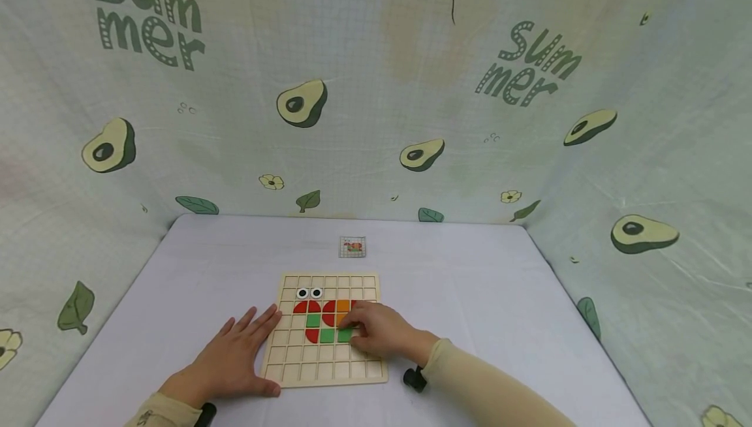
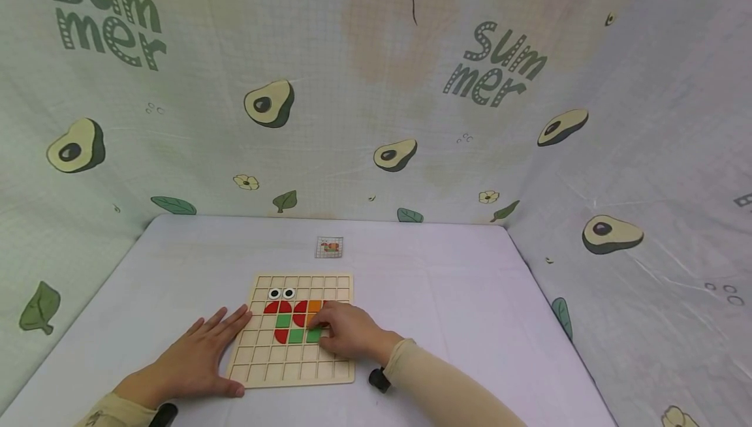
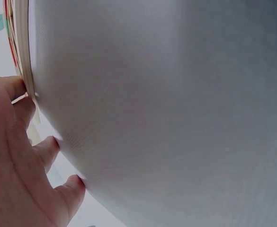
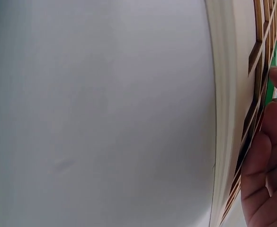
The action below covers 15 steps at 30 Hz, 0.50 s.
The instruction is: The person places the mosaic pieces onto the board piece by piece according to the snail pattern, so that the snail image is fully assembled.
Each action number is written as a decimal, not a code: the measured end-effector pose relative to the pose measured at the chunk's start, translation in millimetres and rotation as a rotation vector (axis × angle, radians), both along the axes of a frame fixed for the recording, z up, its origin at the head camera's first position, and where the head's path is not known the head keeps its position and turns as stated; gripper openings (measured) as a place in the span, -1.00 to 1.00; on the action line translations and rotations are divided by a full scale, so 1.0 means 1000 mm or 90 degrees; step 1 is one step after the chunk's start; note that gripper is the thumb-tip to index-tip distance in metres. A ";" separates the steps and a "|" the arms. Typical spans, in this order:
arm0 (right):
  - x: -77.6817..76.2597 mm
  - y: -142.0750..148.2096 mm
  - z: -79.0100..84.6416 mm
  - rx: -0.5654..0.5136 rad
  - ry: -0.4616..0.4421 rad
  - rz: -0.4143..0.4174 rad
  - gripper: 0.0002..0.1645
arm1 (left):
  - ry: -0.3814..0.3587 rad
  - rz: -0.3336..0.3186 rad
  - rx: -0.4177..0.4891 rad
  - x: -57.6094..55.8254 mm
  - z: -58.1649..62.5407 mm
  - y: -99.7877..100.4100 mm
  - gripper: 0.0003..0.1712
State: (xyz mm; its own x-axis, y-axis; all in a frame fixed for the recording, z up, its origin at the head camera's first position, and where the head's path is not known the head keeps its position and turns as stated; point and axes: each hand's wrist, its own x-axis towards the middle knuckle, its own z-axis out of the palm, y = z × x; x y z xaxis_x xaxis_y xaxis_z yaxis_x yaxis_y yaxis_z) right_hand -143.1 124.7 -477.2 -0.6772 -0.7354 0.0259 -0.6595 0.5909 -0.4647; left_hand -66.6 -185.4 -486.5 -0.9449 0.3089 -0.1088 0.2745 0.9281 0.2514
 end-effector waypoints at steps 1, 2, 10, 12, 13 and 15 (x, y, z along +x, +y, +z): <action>0.000 -0.001 0.000 -0.001 0.002 0.002 -0.65 | 0.000 0.000 0.000 0.000 0.000 0.000 0.53; 0.000 -0.002 -0.001 -0.002 0.004 0.004 -0.65 | 0.000 0.000 0.000 0.000 0.000 0.000 0.53; 0.001 -0.003 0.001 -0.008 0.008 0.015 -0.66 | 0.000 0.001 -0.001 -0.001 -0.001 0.000 0.53; 0.001 -0.001 0.003 -0.011 0.010 0.011 -0.66 | 0.000 0.001 0.000 -0.001 -0.001 0.000 0.53; 0.000 0.001 0.004 -0.014 0.010 0.010 -0.66 | 0.001 0.002 -0.001 -0.001 -0.001 0.000 0.53; -0.001 0.005 0.007 -0.019 0.011 0.007 -0.66 | 0.002 0.001 -0.003 -0.001 -0.001 0.000 0.53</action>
State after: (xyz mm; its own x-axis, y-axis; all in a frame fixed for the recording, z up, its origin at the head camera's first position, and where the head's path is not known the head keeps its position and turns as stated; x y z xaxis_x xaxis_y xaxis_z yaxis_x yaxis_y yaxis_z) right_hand -144.3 130.0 -470.1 -0.6680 -0.7417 0.0604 -0.6744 0.5690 -0.4706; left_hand -67.4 -185.4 -487.6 -0.9456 0.3069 -0.1077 0.2736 0.9296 0.2470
